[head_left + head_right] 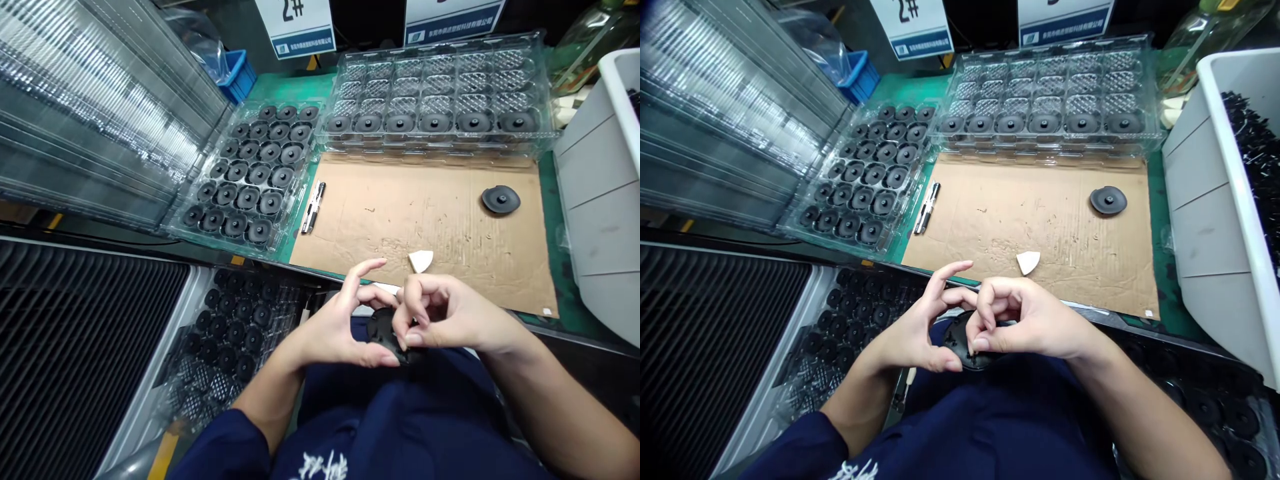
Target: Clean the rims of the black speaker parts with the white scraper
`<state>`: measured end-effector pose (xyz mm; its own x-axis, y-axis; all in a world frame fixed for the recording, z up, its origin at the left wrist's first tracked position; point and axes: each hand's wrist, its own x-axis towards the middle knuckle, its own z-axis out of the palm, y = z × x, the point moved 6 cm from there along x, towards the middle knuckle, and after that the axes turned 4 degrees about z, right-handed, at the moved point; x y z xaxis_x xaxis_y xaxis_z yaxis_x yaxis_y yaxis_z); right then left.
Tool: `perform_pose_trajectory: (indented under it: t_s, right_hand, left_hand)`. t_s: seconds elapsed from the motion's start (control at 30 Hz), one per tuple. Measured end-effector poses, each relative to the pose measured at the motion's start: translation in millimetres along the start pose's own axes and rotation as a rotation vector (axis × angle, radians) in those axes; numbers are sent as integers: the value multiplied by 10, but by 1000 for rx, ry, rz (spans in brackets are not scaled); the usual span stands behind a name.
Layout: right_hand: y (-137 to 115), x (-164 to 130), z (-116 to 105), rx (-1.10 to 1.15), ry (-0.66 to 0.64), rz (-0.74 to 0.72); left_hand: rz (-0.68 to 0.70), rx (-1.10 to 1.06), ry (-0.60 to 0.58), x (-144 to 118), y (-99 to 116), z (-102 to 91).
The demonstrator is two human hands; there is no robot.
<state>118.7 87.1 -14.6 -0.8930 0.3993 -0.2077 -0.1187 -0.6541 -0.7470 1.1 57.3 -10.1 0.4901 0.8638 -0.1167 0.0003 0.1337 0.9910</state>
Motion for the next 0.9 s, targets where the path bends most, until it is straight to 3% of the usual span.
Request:
perform_pose_trajectory:
  t_s: [0.23,0.37,0.5,0.67,0.77,0.9]
  right_hand:
    - [41,-115,-123,-104,202,-41]
    - [41,-231,-247,-198,369,-134]
    - [60,-345,-311,-234,441,-217]
    - [61,-384,-392,-526,632,-230]
    - [2,-291,-363,-753,646,-266]
    - [-98,-71,-316,-1045,570,-311]
  left_hand:
    - [0,37,31,26,-34,-80]
    - [13,27,55,55,-47,-130]
    - [4,-5,93,86,-82,-191]
    - [-14,-156,165,133,-203,-276]
    - [-26,-256,208,160,-296,-277]
    - [-79,-386,214,195,-397,-179]
